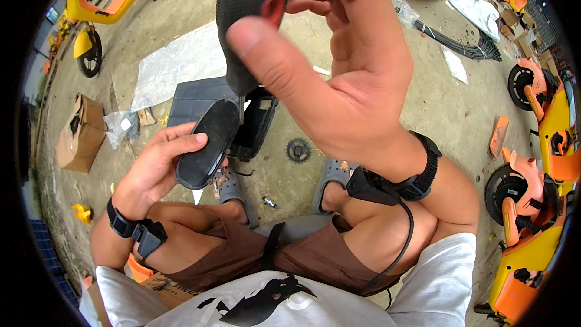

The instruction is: The person removes a clear plastic cover and an internal circuit board from a black housing using a screwdriver.

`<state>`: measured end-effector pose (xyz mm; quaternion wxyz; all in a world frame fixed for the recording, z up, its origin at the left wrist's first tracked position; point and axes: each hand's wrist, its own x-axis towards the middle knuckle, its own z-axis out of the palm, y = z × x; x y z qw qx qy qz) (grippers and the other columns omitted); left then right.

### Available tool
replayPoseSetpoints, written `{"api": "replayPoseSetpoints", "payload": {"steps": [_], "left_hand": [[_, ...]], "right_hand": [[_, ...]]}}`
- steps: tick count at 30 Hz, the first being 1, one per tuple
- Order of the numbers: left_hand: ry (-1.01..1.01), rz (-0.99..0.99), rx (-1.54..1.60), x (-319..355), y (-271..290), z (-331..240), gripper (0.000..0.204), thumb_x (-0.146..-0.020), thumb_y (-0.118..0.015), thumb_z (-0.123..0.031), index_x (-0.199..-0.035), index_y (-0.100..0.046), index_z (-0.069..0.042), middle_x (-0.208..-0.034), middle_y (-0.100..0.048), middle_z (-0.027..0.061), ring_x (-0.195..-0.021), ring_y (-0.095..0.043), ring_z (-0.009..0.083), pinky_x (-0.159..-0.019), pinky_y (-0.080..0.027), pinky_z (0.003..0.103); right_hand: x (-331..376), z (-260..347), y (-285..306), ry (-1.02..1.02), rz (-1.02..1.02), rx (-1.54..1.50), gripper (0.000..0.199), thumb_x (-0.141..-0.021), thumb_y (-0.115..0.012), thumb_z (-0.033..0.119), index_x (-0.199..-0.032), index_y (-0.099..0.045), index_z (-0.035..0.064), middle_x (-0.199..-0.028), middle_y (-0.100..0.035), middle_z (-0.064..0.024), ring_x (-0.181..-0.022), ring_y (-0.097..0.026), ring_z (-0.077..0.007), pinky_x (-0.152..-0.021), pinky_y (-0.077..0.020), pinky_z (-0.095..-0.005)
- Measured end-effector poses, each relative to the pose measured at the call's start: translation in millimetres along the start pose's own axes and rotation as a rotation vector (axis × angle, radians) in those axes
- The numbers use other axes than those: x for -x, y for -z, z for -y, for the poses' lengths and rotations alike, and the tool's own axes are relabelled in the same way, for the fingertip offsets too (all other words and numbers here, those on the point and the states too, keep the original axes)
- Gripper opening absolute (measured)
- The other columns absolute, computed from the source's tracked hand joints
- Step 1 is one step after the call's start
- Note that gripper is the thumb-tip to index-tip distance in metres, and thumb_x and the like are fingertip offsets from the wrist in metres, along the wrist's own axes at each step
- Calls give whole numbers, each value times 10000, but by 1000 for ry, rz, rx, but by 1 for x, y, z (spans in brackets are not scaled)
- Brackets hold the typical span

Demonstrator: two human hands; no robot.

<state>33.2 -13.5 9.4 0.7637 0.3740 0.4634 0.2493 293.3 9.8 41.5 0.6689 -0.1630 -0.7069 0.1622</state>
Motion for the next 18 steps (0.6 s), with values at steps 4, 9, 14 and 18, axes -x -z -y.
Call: {"api": "replayPoseSetpoints", "payload": {"steps": [4, 9, 14, 18], "left_hand": [[4, 2, 0, 1, -1, 0, 327, -950, -603, -157, -1180, -586, 73, -987, -695, 181, -870, -702, 227, -800, -564, 328], [8, -11, -1, 0, -1, 0, 319, -949, -604, -153, -1175, -590, 71, -981, -697, 179, -869, -703, 228, -796, -565, 327], [8, -17, -4, 2, 0, 1, 314, -949, -606, -156, -1167, -594, 69, -981, -697, 181, -868, -703, 227, -795, -564, 322], [14, -3, -5, 0, 0, 0, 320, -949, -608, -159, -1171, -590, 70, -979, -696, 183, -869, -703, 230, -793, -566, 326]], "right_hand": [[0, -2, -1, 9, 0, 3, 593, -877, -667, 21, -1398, -385, -5, -1351, -514, -188, -1228, -519, -249, -1047, -409, -384], [-1, 0, -3, 15, -1, 5, 600, -874, -673, 25, -1398, -381, -2, -1352, -512, -187, -1225, -521, -250, -1044, -412, -383], [-2, -3, -6, 45, -6, -15, 604, -872, -674, 22, -1396, -376, 3, -1351, -509, -192, -1224, -521, -253, -1041, -413, -384], [4, 1, -1, -82, -24, 43, 568, -883, -643, -1, -1383, -373, 5, -1329, -511, -209, -1206, -529, -261, -1026, -420, -385]]}}
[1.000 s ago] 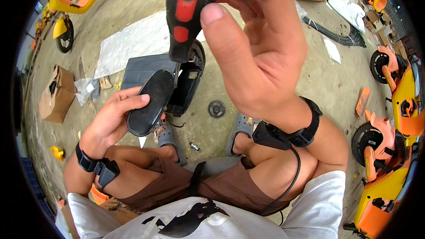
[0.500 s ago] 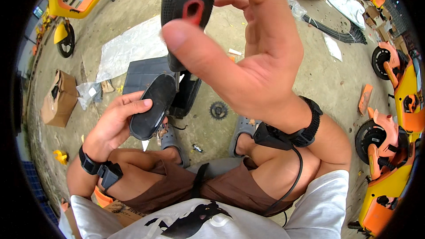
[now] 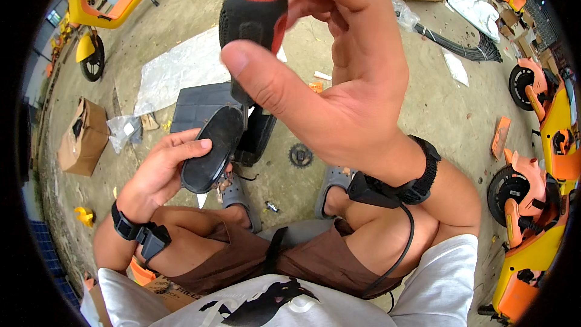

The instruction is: The person removes a clear plastic cover and an internal circuit board from a black housing using a screwdriver.

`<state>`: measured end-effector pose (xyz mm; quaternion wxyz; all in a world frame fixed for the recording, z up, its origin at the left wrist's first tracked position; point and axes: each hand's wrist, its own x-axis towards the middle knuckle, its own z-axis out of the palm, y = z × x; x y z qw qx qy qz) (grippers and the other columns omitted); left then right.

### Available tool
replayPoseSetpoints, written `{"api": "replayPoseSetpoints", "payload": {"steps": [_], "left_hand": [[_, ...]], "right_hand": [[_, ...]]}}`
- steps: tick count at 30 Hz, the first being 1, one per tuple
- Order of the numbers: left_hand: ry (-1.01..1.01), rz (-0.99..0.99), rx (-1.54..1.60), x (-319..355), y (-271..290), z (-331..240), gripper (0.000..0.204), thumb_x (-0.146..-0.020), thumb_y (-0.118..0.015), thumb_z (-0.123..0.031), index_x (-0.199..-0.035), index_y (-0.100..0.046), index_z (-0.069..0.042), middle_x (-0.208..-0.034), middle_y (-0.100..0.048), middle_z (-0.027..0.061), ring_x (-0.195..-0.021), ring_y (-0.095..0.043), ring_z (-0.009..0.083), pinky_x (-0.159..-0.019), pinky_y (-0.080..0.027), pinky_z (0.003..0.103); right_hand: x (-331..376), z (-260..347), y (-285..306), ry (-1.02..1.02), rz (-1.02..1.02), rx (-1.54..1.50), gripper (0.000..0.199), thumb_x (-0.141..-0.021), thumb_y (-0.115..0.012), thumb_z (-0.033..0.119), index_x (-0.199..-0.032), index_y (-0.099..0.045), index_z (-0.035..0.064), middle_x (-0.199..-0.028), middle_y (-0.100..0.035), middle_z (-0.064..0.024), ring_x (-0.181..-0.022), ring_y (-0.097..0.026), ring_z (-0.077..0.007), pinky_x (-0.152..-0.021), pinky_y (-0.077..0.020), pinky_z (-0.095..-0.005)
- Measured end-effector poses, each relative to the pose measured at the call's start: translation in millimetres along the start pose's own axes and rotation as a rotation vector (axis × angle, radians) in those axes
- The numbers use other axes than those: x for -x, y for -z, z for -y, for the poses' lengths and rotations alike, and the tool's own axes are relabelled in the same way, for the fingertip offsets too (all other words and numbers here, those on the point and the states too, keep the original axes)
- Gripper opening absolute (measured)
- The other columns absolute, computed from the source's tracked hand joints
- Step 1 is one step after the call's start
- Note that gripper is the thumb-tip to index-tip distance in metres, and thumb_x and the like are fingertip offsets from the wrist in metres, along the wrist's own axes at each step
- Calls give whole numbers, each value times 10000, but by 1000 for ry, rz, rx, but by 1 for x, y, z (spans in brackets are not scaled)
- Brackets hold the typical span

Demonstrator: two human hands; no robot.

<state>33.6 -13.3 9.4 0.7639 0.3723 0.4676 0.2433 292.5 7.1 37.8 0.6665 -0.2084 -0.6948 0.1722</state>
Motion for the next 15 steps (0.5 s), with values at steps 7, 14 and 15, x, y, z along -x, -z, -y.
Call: {"api": "replayPoseSetpoints", "payload": {"steps": [7, 14, 15], "left_hand": [[0, 1, 7, -1, 1, 2, 332, -949, -607, -157, -1185, -581, 74, -975, -693, 191, -866, -702, 241, -785, -576, 355], [8, -10, 13, 1, 1, 3, 333, -948, -606, -146, -1190, -577, 81, -977, -691, 196, -860, -704, 248, -769, -584, 362], [6, 0, 13, 0, 1, 2, 331, -948, -606, -143, -1191, -578, 80, -977, -691, 196, -861, -704, 249, -767, -585, 364]], "right_hand": [[-13, 16, -11, -49, 11, -111, 531, -886, -633, -19, -1355, -384, 4, -1252, -535, -178, -1083, -568, -227, -954, -461, -361], [-15, 19, -18, -103, -68, -150, 528, -889, -644, 3, -1345, -379, 24, -1246, -530, -177, -1054, -577, -220, -922, -478, -357], [-15, 21, -16, -114, -43, -155, 515, -898, -637, 16, -1344, -378, 29, -1252, -528, -180, -1053, -578, -220, -923, -477, -356]]}}
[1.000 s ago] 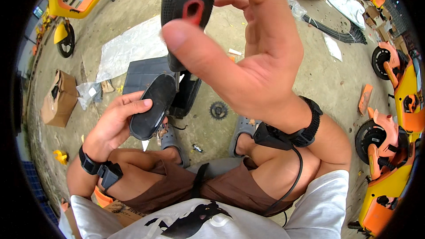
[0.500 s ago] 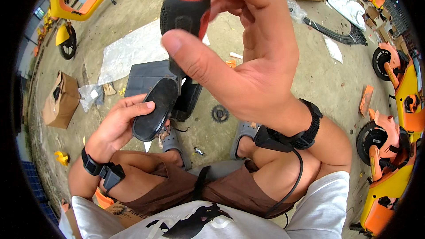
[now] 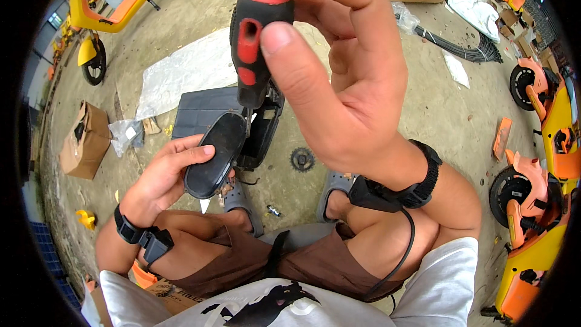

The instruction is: The person removes a clear plastic cover and an internal circuit board from a black housing using a screwdriver.

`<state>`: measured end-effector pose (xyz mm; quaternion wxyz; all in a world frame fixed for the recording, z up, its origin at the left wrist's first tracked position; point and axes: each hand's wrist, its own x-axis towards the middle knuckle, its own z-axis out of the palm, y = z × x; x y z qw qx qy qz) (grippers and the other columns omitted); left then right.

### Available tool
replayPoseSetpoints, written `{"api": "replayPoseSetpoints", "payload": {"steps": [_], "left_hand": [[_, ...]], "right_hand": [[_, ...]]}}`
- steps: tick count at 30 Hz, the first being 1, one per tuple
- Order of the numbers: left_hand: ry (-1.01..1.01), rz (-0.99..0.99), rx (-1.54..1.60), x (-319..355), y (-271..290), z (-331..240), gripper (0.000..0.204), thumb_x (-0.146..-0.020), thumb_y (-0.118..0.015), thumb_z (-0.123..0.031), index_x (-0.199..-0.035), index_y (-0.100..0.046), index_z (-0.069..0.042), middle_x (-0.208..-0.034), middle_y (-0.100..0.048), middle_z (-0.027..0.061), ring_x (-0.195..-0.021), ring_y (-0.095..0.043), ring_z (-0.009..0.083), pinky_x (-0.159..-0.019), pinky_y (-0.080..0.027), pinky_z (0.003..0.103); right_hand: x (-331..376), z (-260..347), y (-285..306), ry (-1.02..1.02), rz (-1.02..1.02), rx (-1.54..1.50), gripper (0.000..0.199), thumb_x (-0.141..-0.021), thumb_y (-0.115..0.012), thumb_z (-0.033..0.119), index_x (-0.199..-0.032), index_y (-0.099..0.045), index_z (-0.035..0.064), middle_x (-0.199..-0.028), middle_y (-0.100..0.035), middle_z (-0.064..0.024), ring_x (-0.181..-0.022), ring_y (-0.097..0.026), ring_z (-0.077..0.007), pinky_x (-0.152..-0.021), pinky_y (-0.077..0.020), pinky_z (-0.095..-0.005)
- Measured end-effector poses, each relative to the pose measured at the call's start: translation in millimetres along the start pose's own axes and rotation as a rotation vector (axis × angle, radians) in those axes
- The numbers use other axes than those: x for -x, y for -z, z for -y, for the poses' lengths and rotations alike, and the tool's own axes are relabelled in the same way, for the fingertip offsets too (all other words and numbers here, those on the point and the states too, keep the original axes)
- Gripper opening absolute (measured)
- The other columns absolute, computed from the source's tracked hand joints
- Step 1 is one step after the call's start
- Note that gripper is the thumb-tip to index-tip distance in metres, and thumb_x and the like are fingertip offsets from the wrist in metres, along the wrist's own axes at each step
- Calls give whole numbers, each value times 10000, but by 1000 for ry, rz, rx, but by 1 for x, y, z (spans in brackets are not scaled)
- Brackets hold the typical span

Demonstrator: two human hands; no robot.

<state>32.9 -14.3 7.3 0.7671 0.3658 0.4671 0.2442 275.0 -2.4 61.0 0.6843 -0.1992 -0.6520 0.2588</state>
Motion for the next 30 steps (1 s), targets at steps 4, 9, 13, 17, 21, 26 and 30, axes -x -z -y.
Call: {"api": "replayPoseSetpoints", "payload": {"steps": [4, 9, 13, 17, 21, 26, 30], "left_hand": [[18, 3, -12, -2, -3, 0, 328, -947, -606, -137, -1193, -578, 79, -974, -691, 197, -859, -704, 249, -764, -586, 361], [-4, -12, -6, 0, 0, 1, 335, -947, -609, -145, -1191, -578, 82, -971, -691, 198, -847, -703, 247, -750, -589, 364], [16, 21, -44, -2, -1, 1, 337, -945, -613, -149, -1187, -579, 82, -968, -691, 197, -845, -703, 246, -748, -589, 365], [4, 3, -11, -1, -2, 0, 338, -944, -616, -153, -1185, -581, 81, -966, -691, 196, -847, -703, 244, -756, -585, 355], [23, 18, -28, -1, -1, 1, 342, -945, -615, -159, -1190, -582, 77, -970, -693, 193, -852, -703, 236, -751, -583, 346], [46, 40, -31, 1, -6, -1, 327, -950, -606, -152, -1194, -593, 64, -979, -700, 179, -866, -701, 214, -775, -568, 323], [53, 36, -2, 2, -5, -3, 286, -958, -593, -131, -1180, -618, 48, -980, -710, 152, -884, -696, 184, -824, -540, 287]], "right_hand": [[1, 1, 3, -3, -40, 10, 458, -933, -615, 71, -1328, -385, 41, -1276, -520, -193, -1049, -579, -214, -909, -481, -339], [8, -12, 12, -89, -14, -19, 470, -923, -640, 83, -1319, -389, 49, -1270, -518, -193, -1052, -573, -208, -892, -486, -329], [12, -22, 35, 91, 125, 135, 453, -954, -583, 95, -1345, -362, 41, -1303, -517, -244, -1128, -572, -249, -925, -491, -362], [3, -11, 12, 46, 130, -55, 496, -934, -612, 63, -1354, -352, 34, -1290, -529, -248, -1147, -580, -264, -913, -508, -360], [7, -15, 15, 127, 154, -65, 455, -964, -562, 84, -1358, -344, 23, -1293, -530, -285, -1118, -600, -270, -902, -525, -362], [10, -27, 21, 91, 149, 38, 439, -977, -557, 120, -1351, -347, 26, -1266, -541, -312, -1086, -626, -300, -880, -548, -394], [9, -13, 15, 8, 165, 24, 454, -976, -576, 159, -1352, -354, 35, -1251, -551, -323, -1046, -654, -322, -856, -563, -406]]}}
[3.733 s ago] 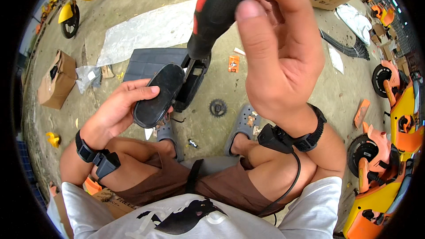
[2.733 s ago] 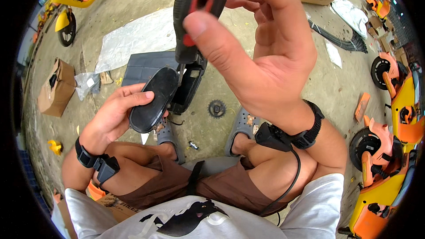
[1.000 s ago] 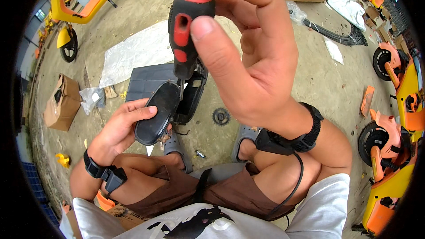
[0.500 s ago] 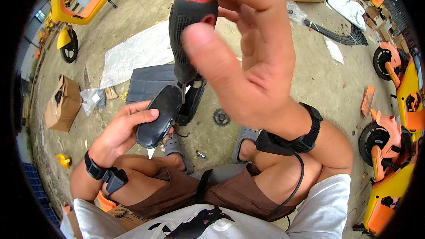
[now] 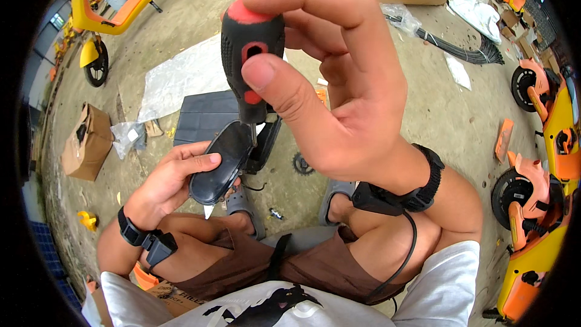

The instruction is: The person removes a clear plastic cover and an internal circuit board from a black housing using a screwdriver.

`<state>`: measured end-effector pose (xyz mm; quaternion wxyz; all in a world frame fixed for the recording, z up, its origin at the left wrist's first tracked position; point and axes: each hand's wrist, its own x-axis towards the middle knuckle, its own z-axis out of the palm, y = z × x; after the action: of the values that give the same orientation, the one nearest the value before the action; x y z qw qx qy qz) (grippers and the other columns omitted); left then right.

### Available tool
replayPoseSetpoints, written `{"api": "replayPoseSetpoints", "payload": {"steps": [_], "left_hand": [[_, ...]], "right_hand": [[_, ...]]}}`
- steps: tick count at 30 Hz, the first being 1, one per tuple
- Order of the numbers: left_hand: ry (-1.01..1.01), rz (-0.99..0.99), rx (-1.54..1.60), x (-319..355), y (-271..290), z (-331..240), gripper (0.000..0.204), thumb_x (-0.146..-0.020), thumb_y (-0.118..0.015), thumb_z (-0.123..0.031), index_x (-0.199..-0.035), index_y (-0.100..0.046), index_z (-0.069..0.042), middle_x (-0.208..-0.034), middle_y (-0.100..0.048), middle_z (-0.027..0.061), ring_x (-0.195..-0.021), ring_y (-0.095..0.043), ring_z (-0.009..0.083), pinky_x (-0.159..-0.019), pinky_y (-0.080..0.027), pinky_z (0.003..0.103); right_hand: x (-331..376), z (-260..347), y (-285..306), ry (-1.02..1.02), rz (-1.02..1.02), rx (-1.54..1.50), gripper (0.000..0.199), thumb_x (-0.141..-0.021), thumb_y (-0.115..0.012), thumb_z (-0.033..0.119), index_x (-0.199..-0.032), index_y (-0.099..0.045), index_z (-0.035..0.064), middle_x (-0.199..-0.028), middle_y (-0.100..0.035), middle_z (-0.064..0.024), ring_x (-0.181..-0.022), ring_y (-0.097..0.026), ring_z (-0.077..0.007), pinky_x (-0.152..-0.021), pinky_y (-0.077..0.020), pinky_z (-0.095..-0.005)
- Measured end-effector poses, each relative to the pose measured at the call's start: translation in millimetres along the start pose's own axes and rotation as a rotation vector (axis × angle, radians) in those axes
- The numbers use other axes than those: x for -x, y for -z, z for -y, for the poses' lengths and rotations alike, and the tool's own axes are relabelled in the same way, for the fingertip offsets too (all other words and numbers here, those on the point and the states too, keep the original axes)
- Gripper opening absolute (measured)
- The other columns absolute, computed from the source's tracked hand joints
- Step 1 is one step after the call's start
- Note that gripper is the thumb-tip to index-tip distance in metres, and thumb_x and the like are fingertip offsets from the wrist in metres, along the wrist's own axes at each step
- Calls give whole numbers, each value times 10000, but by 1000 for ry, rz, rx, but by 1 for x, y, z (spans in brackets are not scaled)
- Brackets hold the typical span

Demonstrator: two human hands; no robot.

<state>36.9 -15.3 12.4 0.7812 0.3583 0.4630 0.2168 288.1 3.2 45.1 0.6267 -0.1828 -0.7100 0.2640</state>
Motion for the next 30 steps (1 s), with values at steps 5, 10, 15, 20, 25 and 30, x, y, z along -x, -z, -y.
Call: {"api": "replayPoseSetpoints", "payload": {"steps": [5, 10, 15, 20, 25, 30], "left_hand": [[5, 2, -8, -3, 1, 3, 288, -953, -602, -137, -1172, -623, 49, -983, -710, 147, -892, -695, 184, -824, -535, 284], [5, -6, -24, -5, 3, 5, 303, -946, -617, -154, -1172, -623, 48, -978, -709, 138, -885, -689, 181, -817, -533, 290], [-39, -43, -56, -5, 4, 7, 302, -949, -617, -157, -1179, -620, 39, -983, -707, 132, -876, -680, 165, -810, -532, 288], [-17, -25, 16, -7, 11, 6, 314, -966, -600, -162, -1216, -601, 29, -1044, -701, 153, -938, -694, 195, -825, -552, 292], [-44, -16, 55, -2, 4, 3, 311, -966, -596, -157, -1204, -593, 43, -1048, -699, 168, -942, -697, 215, -829, -558, 300], [-109, -42, 53, -6, 7, 2, 305, -965, -589, -166, -1174, -587, 56, -999, -702, 175, -909, -700, 223, -820, -564, 318]], "right_hand": [[7, -2, 1, -1, -37, 87, 496, -954, -623, 164, -1352, -358, 31, -1206, -588, -312, -1027, -663, -325, -861, -564, -406], [10, -2, -3, -20, -72, 65, 529, -905, -690, 123, -1332, -395, 23, -1200, -604, -283, -1032, -662, -312, -879, -557, -401], [10, -9, 6, 30, -117, 158, 523, -858, -732, 65, -1297, -450, 24, -1232, -605, -217, -1093, -635, -294, -930, -539, -414], [6, -1, -6, -156, -292, -56, 600, -770, -776, -46, -1298, -491, -15, -1153, -628, -147, -1050, -629, -190, -934, -503, -317], [6, 0, 7, -332, -190, 152, 625, -815, -786, 110, -1338, -473, -29, -1159, -606, -109, -1007, -592, -154, -913, -466, -295], [-5, -7, 26, -377, -459, 80, 398, -909, -696, 188, -1219, -559, -21, -968, -626, -50, -814, -570, -100, -718, -468, -268]]}}
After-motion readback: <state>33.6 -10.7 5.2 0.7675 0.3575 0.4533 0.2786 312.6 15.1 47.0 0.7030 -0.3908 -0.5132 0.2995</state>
